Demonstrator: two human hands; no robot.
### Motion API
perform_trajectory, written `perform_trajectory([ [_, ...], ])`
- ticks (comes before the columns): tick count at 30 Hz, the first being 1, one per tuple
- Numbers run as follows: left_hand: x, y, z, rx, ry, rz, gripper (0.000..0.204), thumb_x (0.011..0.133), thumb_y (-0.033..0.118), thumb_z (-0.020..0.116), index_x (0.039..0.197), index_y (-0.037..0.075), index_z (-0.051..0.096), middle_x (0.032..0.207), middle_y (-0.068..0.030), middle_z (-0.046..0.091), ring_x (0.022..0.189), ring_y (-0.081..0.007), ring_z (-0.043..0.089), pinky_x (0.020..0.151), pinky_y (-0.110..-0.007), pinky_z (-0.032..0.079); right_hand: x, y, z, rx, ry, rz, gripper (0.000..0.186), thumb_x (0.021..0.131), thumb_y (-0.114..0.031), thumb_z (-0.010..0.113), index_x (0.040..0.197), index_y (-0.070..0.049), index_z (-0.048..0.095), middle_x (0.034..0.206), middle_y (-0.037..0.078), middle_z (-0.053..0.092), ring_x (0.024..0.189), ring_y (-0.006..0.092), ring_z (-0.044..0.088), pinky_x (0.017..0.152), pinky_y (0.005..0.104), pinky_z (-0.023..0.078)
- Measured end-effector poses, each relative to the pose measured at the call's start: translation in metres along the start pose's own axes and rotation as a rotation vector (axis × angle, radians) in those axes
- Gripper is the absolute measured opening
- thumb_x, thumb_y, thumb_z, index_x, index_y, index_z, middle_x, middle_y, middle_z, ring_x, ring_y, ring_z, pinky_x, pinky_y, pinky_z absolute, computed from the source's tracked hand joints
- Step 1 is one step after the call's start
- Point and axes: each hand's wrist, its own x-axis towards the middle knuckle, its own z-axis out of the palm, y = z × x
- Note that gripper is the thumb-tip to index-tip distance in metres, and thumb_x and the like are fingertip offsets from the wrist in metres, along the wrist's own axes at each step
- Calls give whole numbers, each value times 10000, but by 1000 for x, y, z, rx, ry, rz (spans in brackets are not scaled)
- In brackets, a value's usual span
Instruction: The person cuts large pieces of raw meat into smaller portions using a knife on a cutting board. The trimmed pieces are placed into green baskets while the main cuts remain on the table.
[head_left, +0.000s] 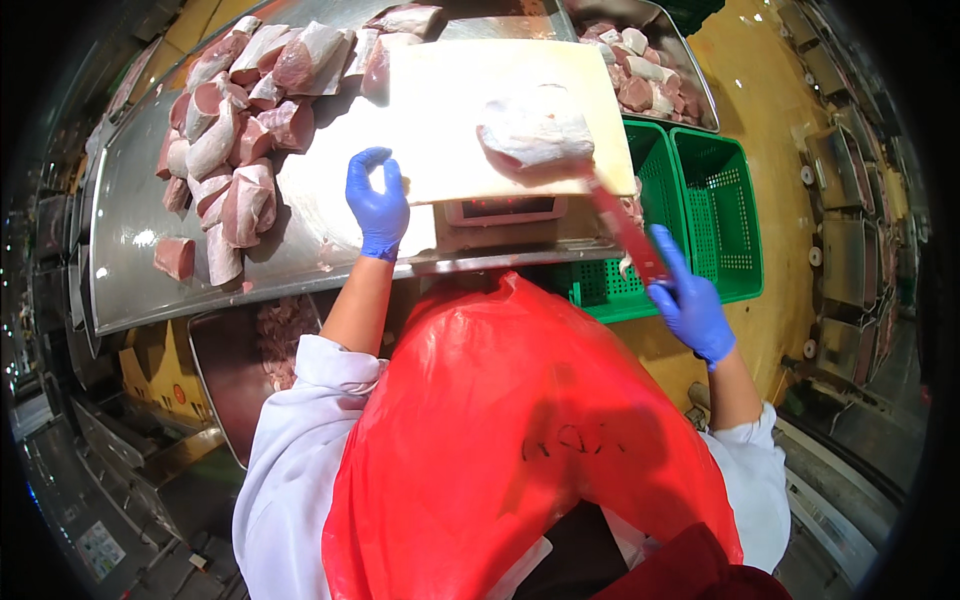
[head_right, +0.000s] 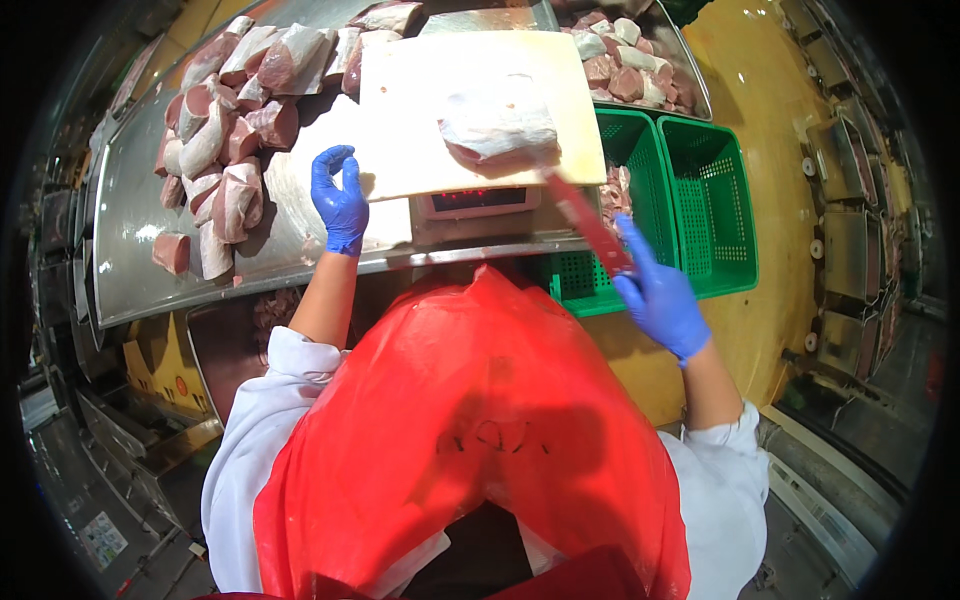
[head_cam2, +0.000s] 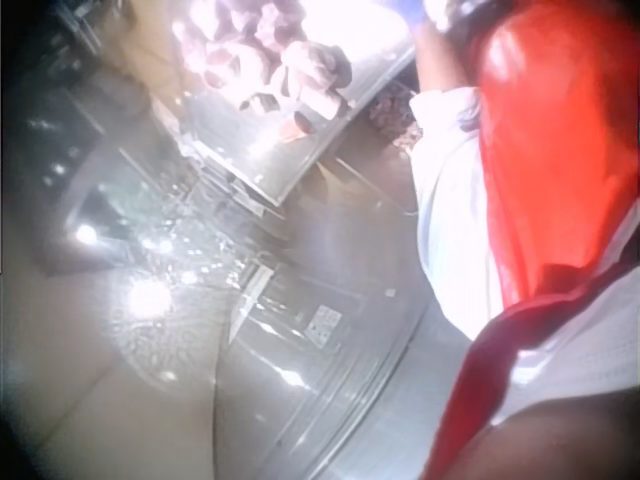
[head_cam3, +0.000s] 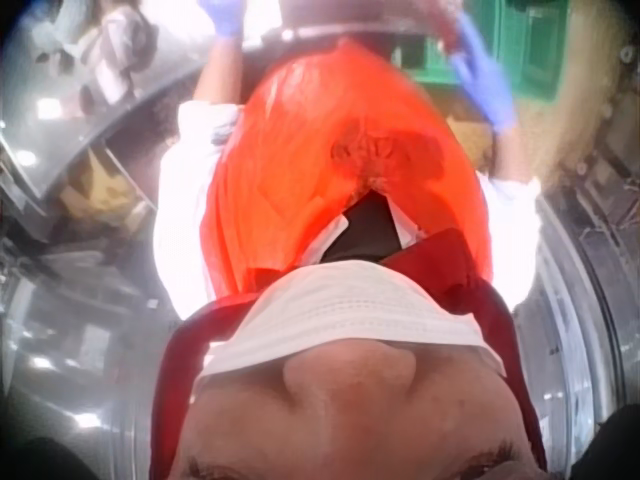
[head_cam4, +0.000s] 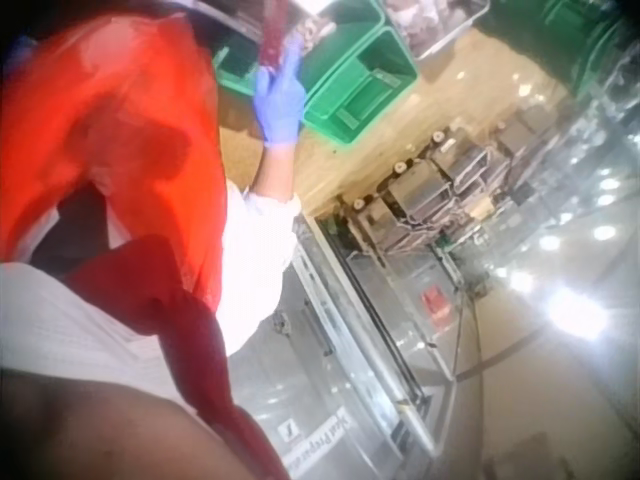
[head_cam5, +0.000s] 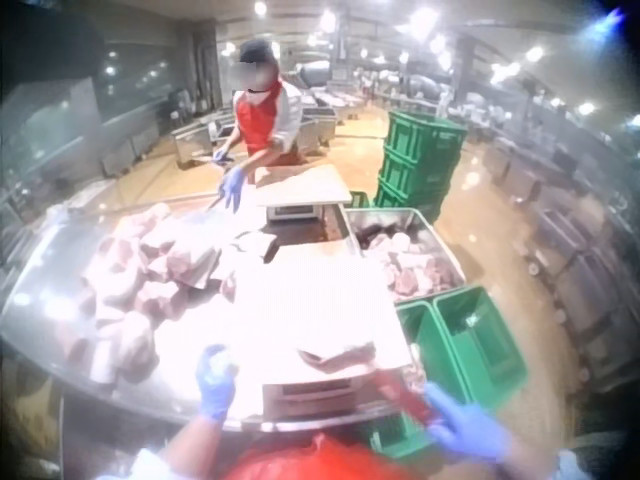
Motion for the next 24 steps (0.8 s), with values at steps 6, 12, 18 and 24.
perform_trajectory([
  [6,6,13,26,-35,-136,-41,204,957,50,645,1154,-2,629,1102,-93,696,980,-152,633,916,-314,497,-41,62,33,635,616,407,556,976,-147,614,1481,-33,410,816,198,662,640,254,662,611,397,551],
  [12,41,31,62,-71,-200,197,227,956,65,642,1172,1,627,1123,-94,697,998,-156,635,923,-314,496,-69,162,170,-305,131,700,588,987,-156,530,1543,-88,349,940,262,706,781,470,672,645,531,539],
  [18,57,17,56,-164,-102,102,186,972,23,632,1156,-1,623,1126,-88,693,1014,-143,632,942,-295,502,11,38,85,42,548,216,696,979,-143,544,1619,-211,280,956,217,715,682,447,650,614,517,521],
  [24,52,26,47,-213,-89,77,193,926,48,649,1114,6,647,1046,-73,682,929,-143,621,879,-298,498,128,-67,111,-26,487,-142,769,950,-150,577,1637,-227,239,807,154,669,585,367,640,553,480,538],
])
